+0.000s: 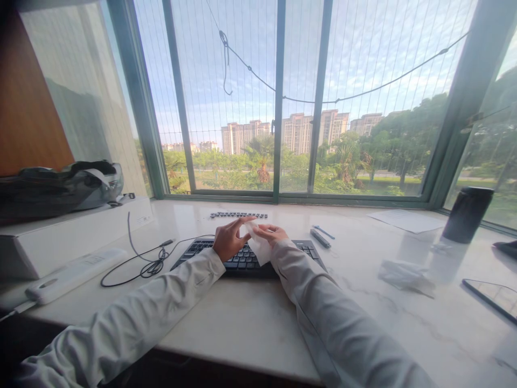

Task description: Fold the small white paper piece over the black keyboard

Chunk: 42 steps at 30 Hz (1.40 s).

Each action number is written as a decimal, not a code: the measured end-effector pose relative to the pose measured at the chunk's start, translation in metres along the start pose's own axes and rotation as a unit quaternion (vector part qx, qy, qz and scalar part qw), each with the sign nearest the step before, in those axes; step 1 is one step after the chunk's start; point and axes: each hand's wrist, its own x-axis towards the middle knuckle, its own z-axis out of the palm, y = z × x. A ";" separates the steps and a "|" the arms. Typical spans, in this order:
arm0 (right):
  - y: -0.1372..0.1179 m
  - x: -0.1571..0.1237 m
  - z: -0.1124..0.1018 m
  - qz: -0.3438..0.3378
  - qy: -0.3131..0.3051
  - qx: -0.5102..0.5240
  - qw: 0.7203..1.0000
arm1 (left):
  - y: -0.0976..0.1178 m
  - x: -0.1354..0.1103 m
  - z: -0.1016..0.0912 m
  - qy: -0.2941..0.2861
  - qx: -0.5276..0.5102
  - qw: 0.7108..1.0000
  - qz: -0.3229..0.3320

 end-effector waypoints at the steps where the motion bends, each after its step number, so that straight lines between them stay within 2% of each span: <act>1: 0.001 0.001 -0.001 -0.003 0.004 -0.007 1.000 | 0.000 0.000 0.000 0.001 0.003 1.000 0.000; 6: 0.006 0.006 -0.005 -0.023 -0.015 -0.026 0.999 | 0.000 0.000 0.003 0.012 0.012 1.000 -0.007; 12: 0.000 0.001 0.001 -0.004 -0.022 0.026 0.999 | 0.003 0.003 0.001 0.036 -0.049 0.997 -0.053; 20: 0.002 0.008 -0.006 -0.010 0.037 0.004 0.999 | 0.014 0.005 0.000 0.017 -0.053 0.991 -0.124; 27: -0.002 0.003 0.001 -0.019 0.036 0.047 0.998 | 0.014 0.003 0.000 0.022 -0.058 0.990 -0.130; 34: 0.000 0.000 0.005 -0.014 -0.034 0.051 0.998 | 0.013 0.004 -0.005 0.036 -0.039 0.990 -0.128; 42: -0.003 -0.007 0.007 -0.026 -0.028 0.031 0.999 | 0.011 0.002 -0.006 0.016 0.030 0.992 -0.125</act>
